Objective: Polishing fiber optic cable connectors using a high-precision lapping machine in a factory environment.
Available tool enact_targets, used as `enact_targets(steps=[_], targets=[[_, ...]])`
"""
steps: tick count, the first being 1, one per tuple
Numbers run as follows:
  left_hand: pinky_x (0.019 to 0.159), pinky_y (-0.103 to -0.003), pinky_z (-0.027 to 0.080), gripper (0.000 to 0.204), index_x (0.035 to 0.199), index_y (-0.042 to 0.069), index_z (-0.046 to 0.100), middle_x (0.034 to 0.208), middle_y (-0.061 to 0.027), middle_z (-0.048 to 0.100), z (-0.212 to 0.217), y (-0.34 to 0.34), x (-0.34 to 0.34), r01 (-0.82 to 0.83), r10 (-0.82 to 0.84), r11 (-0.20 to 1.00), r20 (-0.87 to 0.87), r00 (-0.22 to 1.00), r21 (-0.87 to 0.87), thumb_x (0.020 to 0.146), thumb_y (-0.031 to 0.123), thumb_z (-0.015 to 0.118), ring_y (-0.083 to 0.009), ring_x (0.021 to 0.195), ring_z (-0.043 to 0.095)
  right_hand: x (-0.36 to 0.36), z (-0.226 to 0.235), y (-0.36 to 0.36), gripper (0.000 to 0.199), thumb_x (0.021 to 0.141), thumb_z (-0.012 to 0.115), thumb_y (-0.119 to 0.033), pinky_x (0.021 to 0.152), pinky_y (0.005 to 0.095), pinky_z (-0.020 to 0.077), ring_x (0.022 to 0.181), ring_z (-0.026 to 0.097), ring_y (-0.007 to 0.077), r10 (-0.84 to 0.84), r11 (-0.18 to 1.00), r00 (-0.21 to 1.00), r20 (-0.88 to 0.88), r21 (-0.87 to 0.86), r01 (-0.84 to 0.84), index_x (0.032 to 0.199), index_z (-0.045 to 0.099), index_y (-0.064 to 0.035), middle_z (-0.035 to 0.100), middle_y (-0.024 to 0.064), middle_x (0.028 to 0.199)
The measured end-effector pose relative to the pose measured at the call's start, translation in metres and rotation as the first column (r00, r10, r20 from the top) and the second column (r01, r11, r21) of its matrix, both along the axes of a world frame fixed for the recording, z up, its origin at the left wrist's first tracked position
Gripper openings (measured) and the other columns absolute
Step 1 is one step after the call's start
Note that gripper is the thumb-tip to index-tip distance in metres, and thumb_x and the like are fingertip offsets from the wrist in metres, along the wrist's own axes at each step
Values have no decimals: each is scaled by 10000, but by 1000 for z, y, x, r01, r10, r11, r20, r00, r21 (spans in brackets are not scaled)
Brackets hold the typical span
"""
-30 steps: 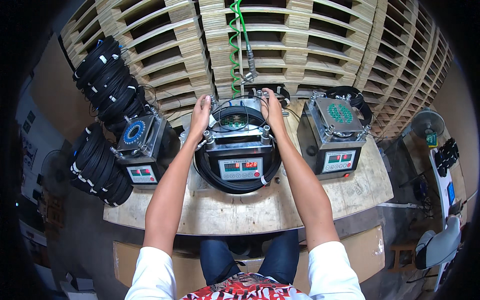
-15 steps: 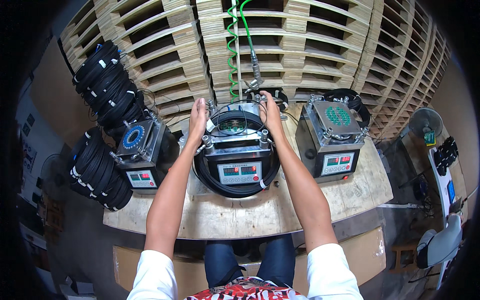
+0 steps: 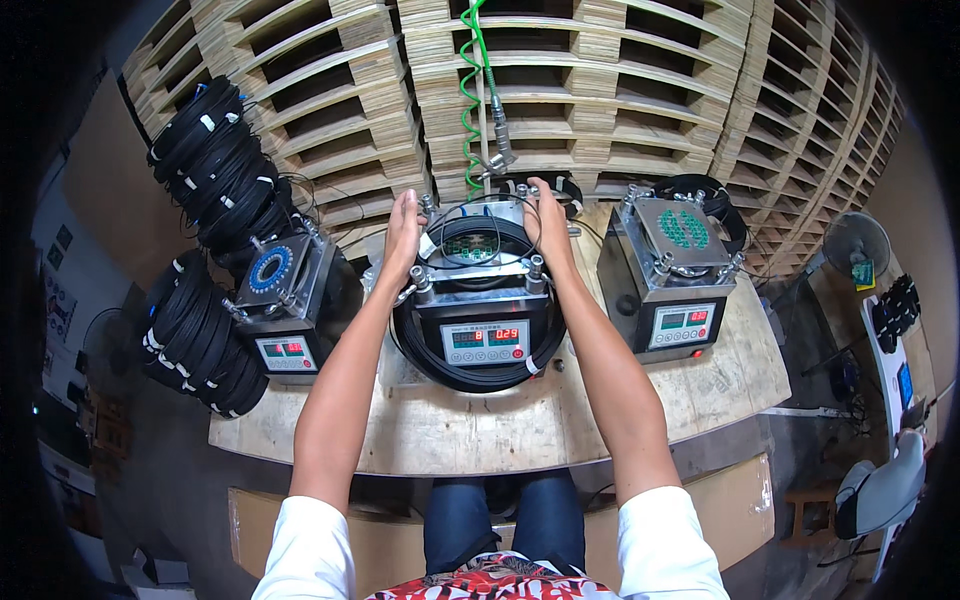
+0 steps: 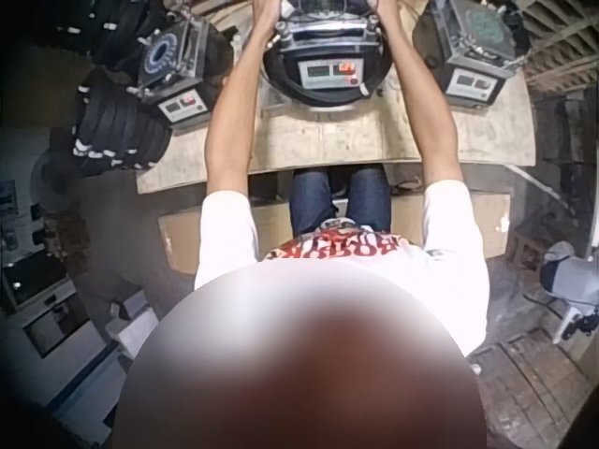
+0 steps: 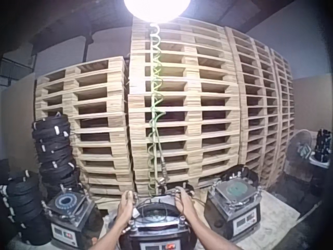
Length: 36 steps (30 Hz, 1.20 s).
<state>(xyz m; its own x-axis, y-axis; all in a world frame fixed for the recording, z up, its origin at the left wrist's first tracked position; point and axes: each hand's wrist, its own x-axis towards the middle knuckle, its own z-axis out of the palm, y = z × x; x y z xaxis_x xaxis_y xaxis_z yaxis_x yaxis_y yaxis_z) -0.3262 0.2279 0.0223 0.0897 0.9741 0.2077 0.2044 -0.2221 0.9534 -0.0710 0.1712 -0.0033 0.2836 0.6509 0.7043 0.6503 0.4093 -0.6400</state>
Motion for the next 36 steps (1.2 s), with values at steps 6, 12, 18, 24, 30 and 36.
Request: enact_targets(steps=[6,12,18,24,30,36], targets=[[965,-410,454,853,1522,45,353,1069,-204,665,-5,2,-4,-50,52,997,-46,998,55,959,677,457,-319,1028,630,-7,6,-7,512,899,557,19,773,352,504,812,654,270,41,993,995,-89,-108,-51,1392,448,-63,663,155,895],[1044,-438,409,928,1565,36,241,1283,-277,590,-3,2,-3,-24,23,1000,-4,1000,-3,948,698,449,-376,1180,578,3,-5,7,460,967,547,-46,688,341,495,720,610,228,10,994,995,-101,-107,-21,1413,433,-63,639,135,818],[1122,-435,345,877,1560,38,248,1453,-313,459,-1,0,0,43,-43,999,41,998,-1,976,670,417,-409,1362,449,3,-3,10,399,1009,567,-214,768,403,516,853,688,313,-158,975,987,-28,-161,152,1365,486,-55,699,212,951],[986,-374,432,823,1574,86,222,1307,-179,556,-14,17,-8,18,-17,997,-18,1000,79,1000,650,400,-245,1064,573,-7,6,4,429,956,653,-146,766,385,506,811,643,337,-38,992,997,-60,-124,31,1353,502,-85,670,229,910],[954,-348,457,867,1577,73,204,1338,-198,544,3,-10,5,5,-6,1000,62,998,18,985,663,437,-258,1122,574,4,-3,4,494,891,655,12,744,352,507,794,640,243,-6,998,993,-114,-69,-2,1352,507,-88,668,203,895],[929,-347,456,883,1585,77,198,1199,-197,588,-10,12,-10,-40,42,997,-14,999,73,980,677,427,-240,1030,572,-11,5,7,416,978,631,-195,760,381,516,826,666,306,-89,986,991,-103,-150,73,1353,509,-62,666,230,916]])
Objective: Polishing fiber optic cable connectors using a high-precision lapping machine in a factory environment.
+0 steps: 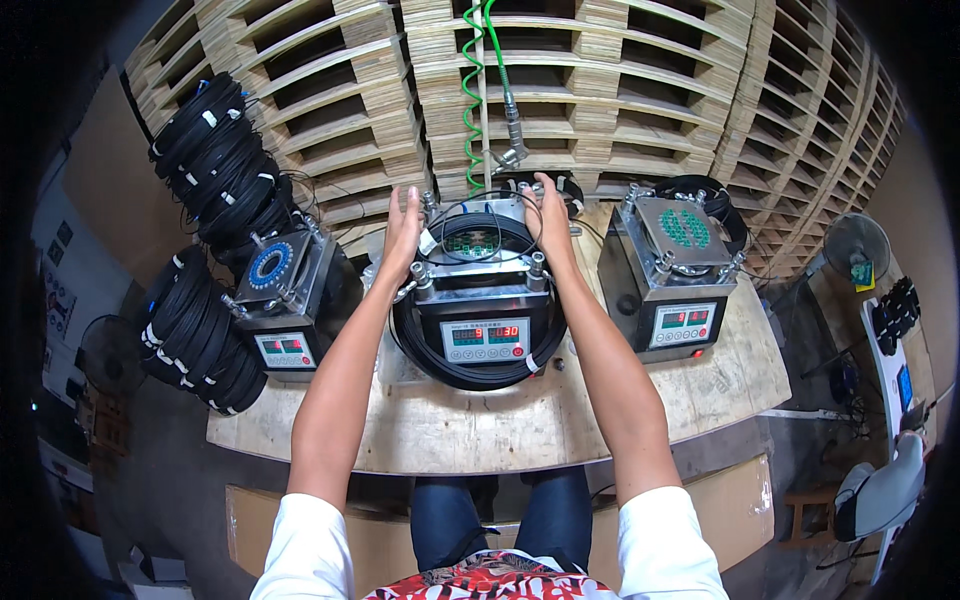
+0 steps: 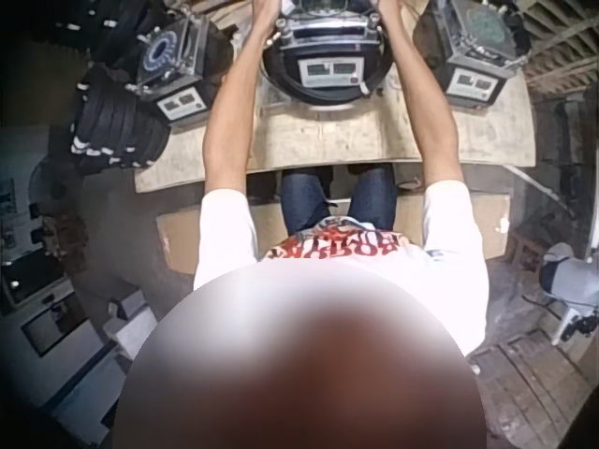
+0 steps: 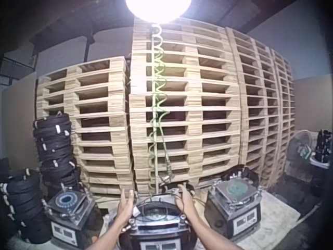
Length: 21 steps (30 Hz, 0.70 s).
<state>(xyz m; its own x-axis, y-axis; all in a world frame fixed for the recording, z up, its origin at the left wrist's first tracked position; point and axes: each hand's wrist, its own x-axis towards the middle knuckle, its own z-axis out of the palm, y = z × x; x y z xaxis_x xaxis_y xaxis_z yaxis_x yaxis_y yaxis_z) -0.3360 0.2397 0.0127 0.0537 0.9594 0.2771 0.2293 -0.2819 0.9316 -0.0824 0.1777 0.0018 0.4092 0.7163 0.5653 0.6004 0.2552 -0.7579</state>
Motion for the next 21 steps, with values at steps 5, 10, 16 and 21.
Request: enact_targets(steps=[5,10,16,21], targets=[[1035,-396,383,874,1569,55,242,1289,-243,522,3,-3,9,34,-34,999,-9,999,-11,977,674,420,-314,1185,487,11,-3,-1,438,1016,561,-336,825,469,497,938,646,430,-33,999,997,66,0,33,1351,509,-59,657,280,989],[1149,-436,317,842,1548,43,288,1486,-307,431,10,-10,2,70,-70,996,10,998,-52,984,654,417,-407,1404,409,4,-3,-5,418,1014,557,-299,847,482,484,1005,622,457,-41,998,996,79,-37,44,1354,500,-63,648,293,1029],[992,-353,416,786,1529,48,337,1073,-167,691,15,-17,0,110,-110,994,30,994,7,1006,629,409,-240,1029,619,16,-19,5,372,981,557,-167,758,456,502,867,655,417,-59,995,994,94,88,50,1323,507,-30,664,262,948],[961,-336,409,733,1468,37,445,975,-143,724,17,-21,22,164,-166,986,77,983,35,1024,615,368,-213,1015,618,61,-32,20,324,1010,555,-282,472,294,481,537,604,151,-22,987,917,-398,-152,-42,1164,575,2,645,110,734]])
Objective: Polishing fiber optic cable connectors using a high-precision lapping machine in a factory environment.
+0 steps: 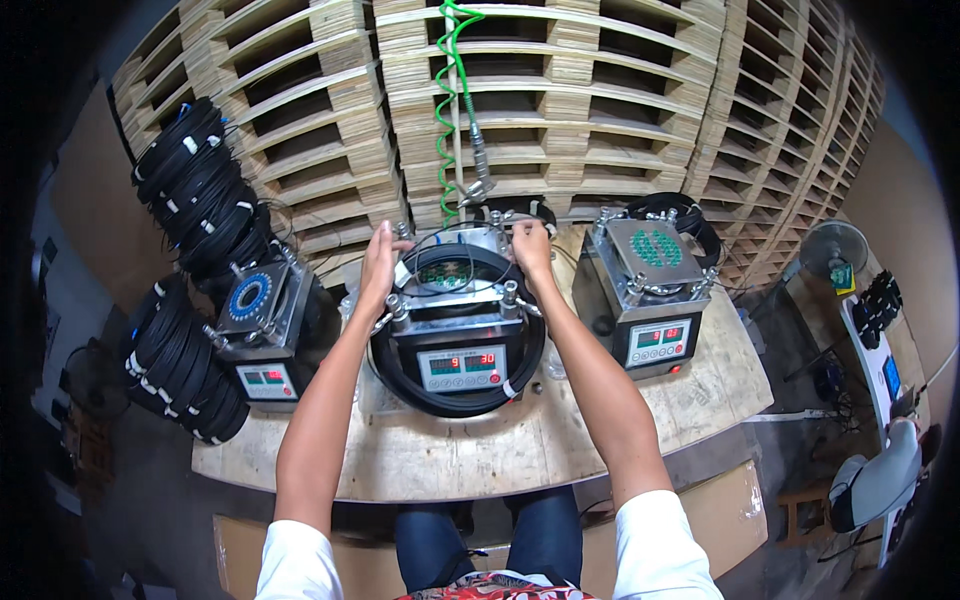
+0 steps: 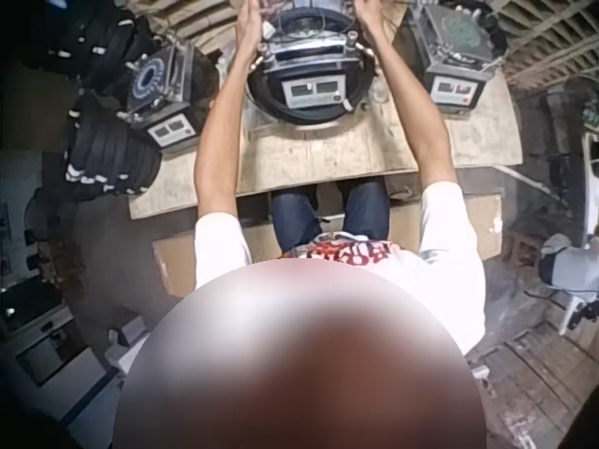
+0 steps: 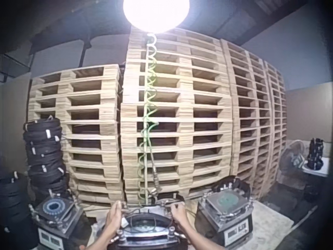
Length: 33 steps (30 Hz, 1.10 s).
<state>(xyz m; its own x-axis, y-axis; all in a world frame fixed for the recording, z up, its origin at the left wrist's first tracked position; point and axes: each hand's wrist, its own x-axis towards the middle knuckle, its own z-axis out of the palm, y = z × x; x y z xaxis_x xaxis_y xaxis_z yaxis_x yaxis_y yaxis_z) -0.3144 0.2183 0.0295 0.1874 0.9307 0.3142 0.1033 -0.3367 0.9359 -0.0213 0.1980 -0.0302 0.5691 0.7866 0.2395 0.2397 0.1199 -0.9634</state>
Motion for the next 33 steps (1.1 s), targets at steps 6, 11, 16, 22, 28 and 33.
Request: enact_targets(steps=[6,11,16,22,28,33], targets=[[922,-341,427,664,1384,31,521,990,-146,734,2,-4,-30,-114,111,993,-88,990,-37,1039,574,360,-212,934,631,-31,26,34,454,964,626,-462,389,271,417,448,568,138,198,949,956,-215,-204,-242,883,632,-15,599,63,597],[860,-324,446,644,1378,12,524,932,-138,741,-1,-3,4,-86,87,996,-38,996,8,1040,545,396,-187,877,636,17,-5,67,414,929,696,-370,469,299,399,490,523,94,-50,988,958,284,-123,88,668,632,-55,575,31,548],[733,-302,435,646,1394,13,510,926,-127,743,-1,-1,-16,-138,140,990,-106,984,27,1036,542,413,-136,721,555,-9,-2,44,209,1014,577,-245,435,256,335,468,441,91,391,910,741,-546,109,-400,933,653,-68,569,-7,662],[721,-300,432,645,1387,7,510,920,-124,747,1,0,-22,-157,162,986,-116,980,53,1034,539,424,-135,708,550,-23,24,32,440,971,627,-465,392,227,406,476,535,89,187,973,940,-287,-80,-218,880,662,-36,568,-3,641],[640,-291,416,589,1379,21,516,923,-116,752,2,-4,-10,-123,119,992,-111,987,-31,1043,498,443,-106,621,507,4,11,50,208,969,662,-220,538,247,426,606,527,89,373,916,812,-449,41,-398,1083,677,-48,650,9,818],[644,-294,416,576,1370,28,526,908,-95,752,0,-2,-17,-165,168,986,-105,980,32,1040,494,456,-110,620,493,-11,20,56,306,960,660,-206,545,279,453,584,562,110,151,978,955,-255,-105,-182,1256,674,-126,665,-6,833]])
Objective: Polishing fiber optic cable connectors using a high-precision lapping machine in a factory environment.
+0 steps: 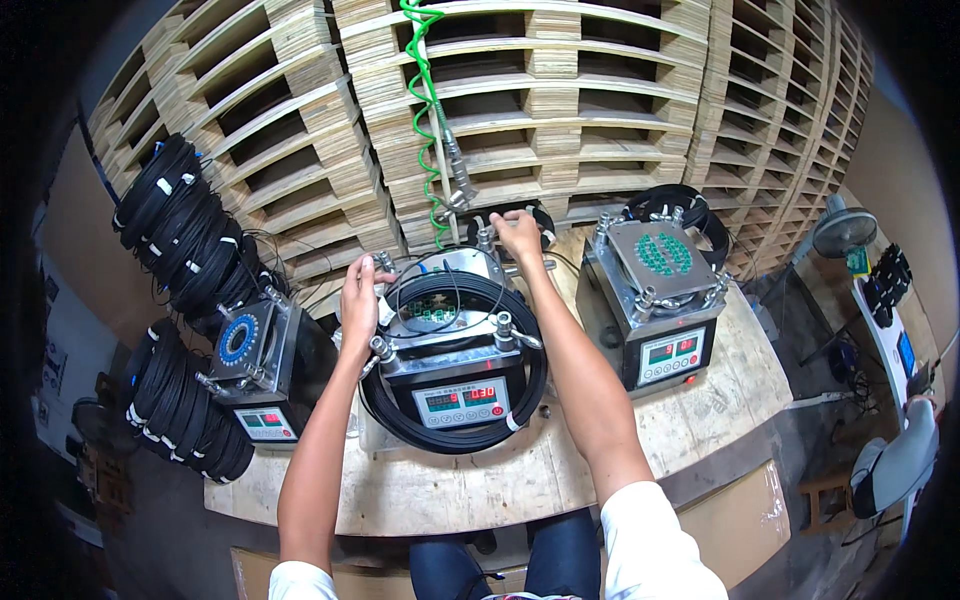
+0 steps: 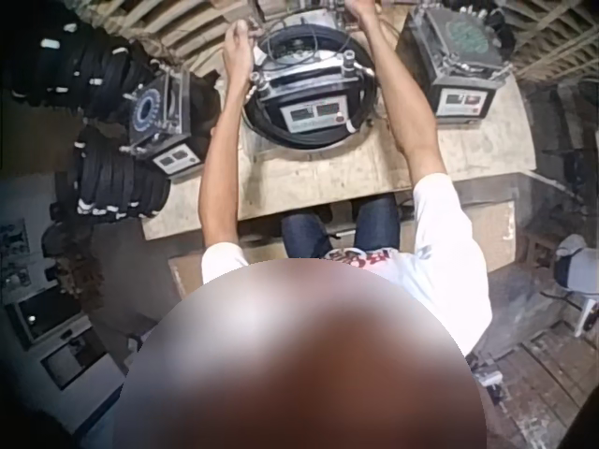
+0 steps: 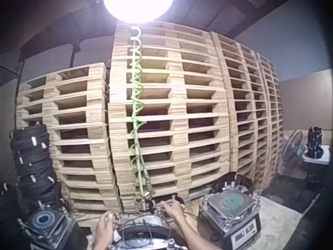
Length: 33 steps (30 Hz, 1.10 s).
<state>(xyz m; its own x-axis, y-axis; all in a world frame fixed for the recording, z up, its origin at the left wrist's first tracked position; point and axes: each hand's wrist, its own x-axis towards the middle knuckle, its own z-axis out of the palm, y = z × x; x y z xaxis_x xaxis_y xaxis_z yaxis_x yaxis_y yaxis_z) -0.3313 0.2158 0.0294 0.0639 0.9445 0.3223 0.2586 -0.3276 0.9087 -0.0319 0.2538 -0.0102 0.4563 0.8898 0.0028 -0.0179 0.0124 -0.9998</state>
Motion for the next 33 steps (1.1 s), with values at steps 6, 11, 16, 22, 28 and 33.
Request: enact_targets(steps=[6,11,16,22,28,33], targets=[[660,-286,426,552,1369,39,529,884,-80,742,-4,2,8,25,-26,1000,16,1000,9,1032,475,492,-104,645,514,19,-8,5,382,975,614,-128,629,246,533,783,675,150,144,985,986,-88,110,-134,1339,589,-18,711,101,978],[760,-293,463,545,1366,41,530,895,-93,749,-9,8,-2,6,-6,1000,15,1000,23,1028,467,502,-137,740,601,-15,26,-19,830,833,677,-654,723,349,574,890,712,229,-64,998,873,483,17,64,1273,624,48,729,169,1019],[833,-308,472,558,1374,41,521,908,-102,755,-7,8,1,16,-16,1000,22,1000,22,1024,476,504,-166,845,659,-35,22,-21,530,778,744,-261,889,447,533,1021,669,436,-123,991,711,693,43,130,1180,632,66,689,310,1001],[847,-321,490,528,1376,16,503,884,-105,729,-15,11,-7,6,-8,999,51,999,34,1016,401,547,-187,881,667,-37,28,-5,298,837,594,-134,827,344,537,877,719,252,233,960,656,718,-62,-273,1061,745,-7,744,191,909],[834,-341,502,567,1384,20,504,947,-148,691,-23,14,0,-57,58,998,86,995,-15,1000,432,567,-209,898,663,-8,19,-21,465,898,500,-37,742,298,528,779,641,139,390,837,524,757,-55,-544,1347,615,-74,730,114,998],[762,-354,491,639,1452,155,398,1106,-41,575,-27,36,-14,144,26,897,374,927,-419,954,461,654,-176,991,522,-16,25,-93,479,886,545,33,828,300,508,850,630,194,148,944,704,695,113,-310,1359,569,-40,678,156,1152]])
